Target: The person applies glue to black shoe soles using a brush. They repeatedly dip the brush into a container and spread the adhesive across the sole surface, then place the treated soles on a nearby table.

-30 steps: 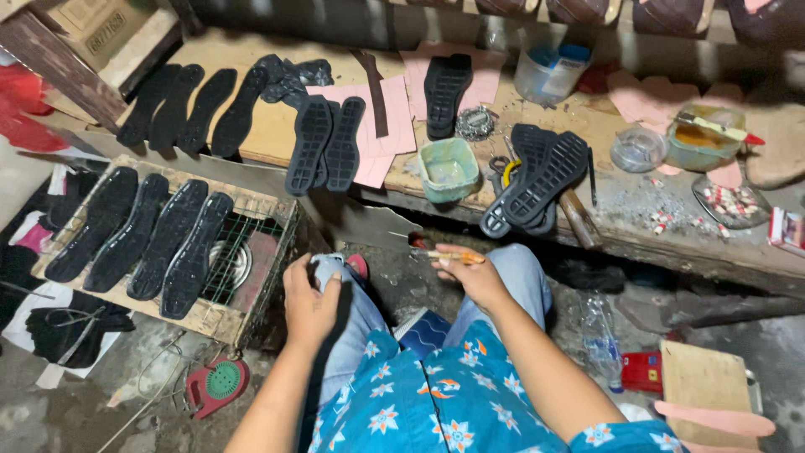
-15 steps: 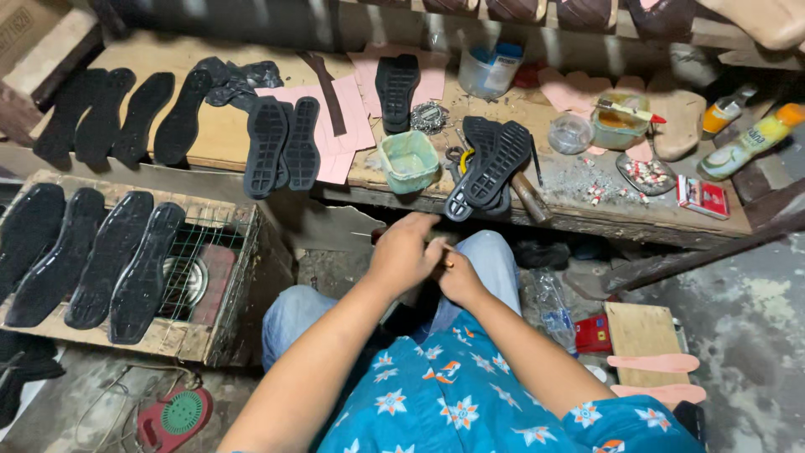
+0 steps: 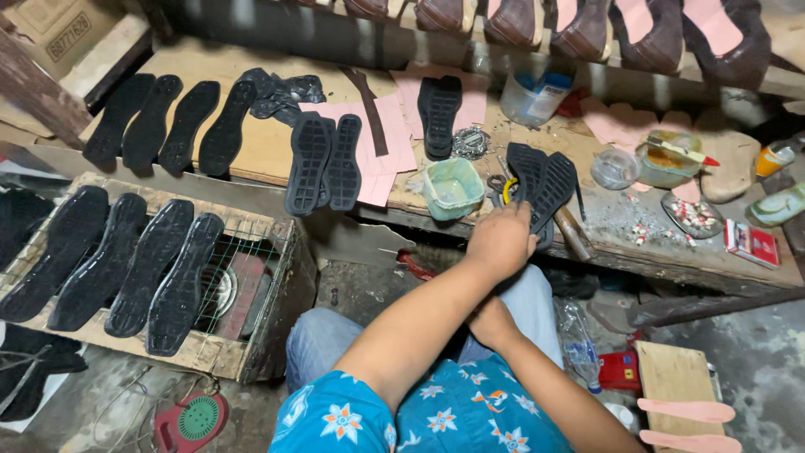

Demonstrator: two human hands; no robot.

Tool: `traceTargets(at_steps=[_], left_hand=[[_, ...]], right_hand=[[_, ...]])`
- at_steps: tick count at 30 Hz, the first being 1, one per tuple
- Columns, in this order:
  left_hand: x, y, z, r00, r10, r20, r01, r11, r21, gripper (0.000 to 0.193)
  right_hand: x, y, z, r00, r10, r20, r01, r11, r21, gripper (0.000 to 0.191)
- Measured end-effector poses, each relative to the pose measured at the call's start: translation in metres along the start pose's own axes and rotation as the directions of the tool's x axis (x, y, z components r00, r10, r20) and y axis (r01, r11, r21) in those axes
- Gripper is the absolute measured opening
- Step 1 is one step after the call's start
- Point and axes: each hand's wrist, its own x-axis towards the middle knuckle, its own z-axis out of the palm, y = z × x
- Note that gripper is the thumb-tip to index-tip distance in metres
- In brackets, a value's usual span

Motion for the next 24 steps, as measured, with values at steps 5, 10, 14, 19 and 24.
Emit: traceTargets(at_steps=[5,10,14,19,24], left_hand=[[-0.022,0.006,-0.044,0.873,0.273,-0.403,-0.342,0.934,-0.108,0.059],[-0.081,0.007,-0.112,0.778,0.023,-0.628,-0.471,0.684,-0.557,0.055],[-0.106,-0.030,-0.151,0.719,-0.506,-0.476,-0.481,0.132,-0.867,0.049],[-0.129,-0.098,-0.163,0.873,-0.476,-0.106,-0.411,-0.601,-0.686,0.045],[-0.141,-0.131,-0.142,0.848,-0.517,-0.112,-0.476,-0.655,-0.587,0.045]], right_hand=[[0.011,-0.005,0.009,0.999,-0.028,-0.033,0.032,0.989,0.141,0.048],[0.025,-0.005,0.024,0.998,-0.051,0.024,0.044,0.970,0.240,0.048],[0.024,0.002,0.032,0.989,0.037,0.141,-0.066,0.977,0.205,0.042],[0.025,0.005,0.037,0.985,-0.154,0.080,0.151,0.987,0.053,0.034],[0.029,0.007,0.039,0.985,-0.085,0.151,0.080,0.996,0.040,0.036]])
